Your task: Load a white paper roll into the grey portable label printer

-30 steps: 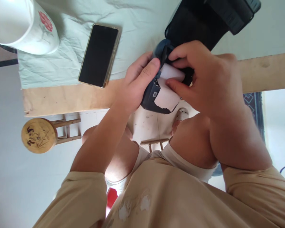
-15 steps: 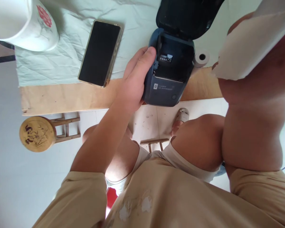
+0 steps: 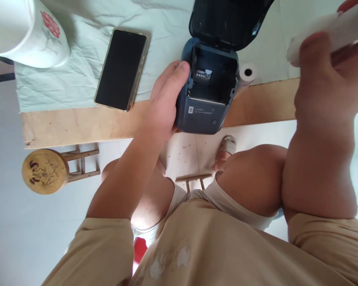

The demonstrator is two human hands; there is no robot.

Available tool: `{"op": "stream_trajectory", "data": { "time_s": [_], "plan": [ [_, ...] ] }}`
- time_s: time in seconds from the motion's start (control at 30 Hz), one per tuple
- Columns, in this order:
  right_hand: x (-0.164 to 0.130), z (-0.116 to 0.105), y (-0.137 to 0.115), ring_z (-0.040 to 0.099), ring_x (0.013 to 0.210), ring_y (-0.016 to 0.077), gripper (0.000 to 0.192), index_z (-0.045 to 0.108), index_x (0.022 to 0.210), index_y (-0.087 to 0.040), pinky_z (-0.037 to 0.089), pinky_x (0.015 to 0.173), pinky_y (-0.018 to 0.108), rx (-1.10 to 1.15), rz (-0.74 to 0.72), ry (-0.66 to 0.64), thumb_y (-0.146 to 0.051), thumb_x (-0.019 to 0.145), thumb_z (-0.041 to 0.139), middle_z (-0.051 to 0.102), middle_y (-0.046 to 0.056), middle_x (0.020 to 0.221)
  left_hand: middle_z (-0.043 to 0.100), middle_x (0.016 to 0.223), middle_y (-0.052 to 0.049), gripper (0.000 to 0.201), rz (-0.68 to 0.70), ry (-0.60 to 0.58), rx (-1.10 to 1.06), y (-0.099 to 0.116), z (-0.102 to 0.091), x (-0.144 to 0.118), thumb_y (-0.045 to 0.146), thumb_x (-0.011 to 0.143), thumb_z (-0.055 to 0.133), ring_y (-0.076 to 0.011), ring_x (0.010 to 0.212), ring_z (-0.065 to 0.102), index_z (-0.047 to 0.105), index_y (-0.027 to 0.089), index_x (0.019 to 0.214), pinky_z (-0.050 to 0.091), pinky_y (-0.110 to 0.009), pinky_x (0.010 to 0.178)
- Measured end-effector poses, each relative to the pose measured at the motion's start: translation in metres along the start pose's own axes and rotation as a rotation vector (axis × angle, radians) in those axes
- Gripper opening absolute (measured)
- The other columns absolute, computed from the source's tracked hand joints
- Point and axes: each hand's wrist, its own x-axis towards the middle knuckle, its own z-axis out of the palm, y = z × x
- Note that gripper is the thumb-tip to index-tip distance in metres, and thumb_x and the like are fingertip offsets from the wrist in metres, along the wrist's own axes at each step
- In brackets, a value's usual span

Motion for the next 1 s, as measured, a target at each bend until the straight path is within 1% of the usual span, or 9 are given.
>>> {"op": "stream_trajectory", "data": {
  "time_s": [0.1,0.2,0.3,0.4,0.53,0.6,0.67,0.8,1.0],
  "plan": [
    [0.002,0.001,0.016,0.052,0.075,0.0171,0.035,0.065,0.093,-0.028,0.036,0.063,0.032,-0.231,0.026,-0.068,-0.027,0.059,0.075,0.063,0.003,0.088,0.053,0.067,-0.002,0.032,-0.001,-0.038,-0.041,-0.001,-0.001,0.001,0.054,0.080,0.059,-0.0126,0.060,0.051,0.060,0.023,0.071,0.043,-0.025,0.050],
    [0.000,0.002,0.017,0.061,0.084,0.0198,0.053,0.064,0.102,-0.029,0.039,0.070,0.032,-0.387,0.151,-0.174,-0.022,0.052,0.080,0.069,0.000,0.093,0.053,0.067,-0.002,0.032,-0.005,-0.055,-0.077,-0.001,-0.002,0.001,0.053,0.081,0.058,-0.0126,0.060,0.051,0.060,0.022,0.072,0.044,-0.025,0.049],
    [-0.005,0.005,0.004,0.063,0.096,0.0229,0.058,0.061,0.111,-0.030,0.037,0.067,0.031,-0.275,-0.104,-0.045,-0.020,0.055,0.073,0.068,0.000,0.107,0.053,0.067,-0.001,0.032,-0.005,-0.067,-0.091,0.001,-0.001,-0.001,0.051,0.082,0.059,-0.0115,0.060,0.051,0.059,0.021,0.072,0.044,-0.024,0.050],
    [-0.012,0.012,-0.014,0.062,0.079,0.0172,0.046,0.065,0.108,-0.026,0.028,0.053,0.029,-0.103,-0.302,0.067,-0.018,0.063,0.060,0.066,0.003,0.102,0.051,0.067,0.000,0.029,-0.024,-0.094,-0.095,0.004,0.000,-0.003,0.047,0.083,0.061,-0.0097,0.061,0.050,0.057,0.020,0.073,0.044,-0.021,0.051],
    [-0.020,0.024,-0.029,0.050,0.059,0.0066,0.062,0.052,0.131,-0.020,0.039,0.052,0.026,-0.161,-0.139,-0.257,-0.014,0.069,0.055,0.061,0.006,0.123,0.052,0.068,-0.001,0.031,0.029,-0.093,-0.087,0.001,-0.001,0.000,0.049,0.085,0.056,-0.0102,0.060,0.051,0.059,0.020,0.073,0.043,-0.022,0.050],
    [-0.020,0.030,-0.031,0.052,0.059,0.0075,0.057,0.053,0.128,-0.021,0.046,0.062,0.027,-0.230,-0.082,-0.389,-0.014,0.072,0.055,0.066,0.005,0.115,0.053,0.068,-0.002,0.034,0.041,-0.093,-0.086,-0.001,-0.002,0.002,0.051,0.085,0.053,-0.0110,0.057,0.050,0.059,0.021,0.073,0.041,-0.023,0.046],
    [-0.018,0.034,-0.032,0.061,0.077,0.0138,0.046,0.059,0.118,-0.021,0.049,0.074,0.030,-0.306,-0.095,-0.463,-0.014,0.073,0.055,0.068,0.004,0.103,0.054,0.067,-0.002,0.030,0.023,-0.099,-0.071,-0.001,-0.002,0.001,0.048,0.086,0.051,-0.0116,0.054,0.049,0.060,0.022,0.073,0.037,-0.024,0.044],
    [-0.014,0.035,-0.037,0.058,0.109,0.0238,0.049,0.060,0.120,-0.025,0.049,0.093,0.040,-0.402,-0.040,-0.499,-0.017,0.072,0.060,0.058,0.009,0.110,0.053,0.065,-0.002,0.021,0.005,-0.088,-0.039,0.005,0.001,-0.003,0.039,0.085,0.053,-0.0117,0.051,0.048,0.060,0.024,0.072,0.035,-0.026,0.044],
    [-0.019,0.032,-0.036,0.056,0.080,0.0169,0.055,0.055,0.121,-0.026,0.048,0.078,0.036,-0.381,0.017,-0.480,-0.015,0.068,0.065,0.060,0.004,0.092,0.053,0.068,-0.002,0.025,-0.013,-0.058,-0.043,0.007,0.003,-0.003,0.045,0.081,0.060,-0.0119,0.054,0.049,0.060,0.023,0.068,0.041,-0.026,0.050]
  ]
}}
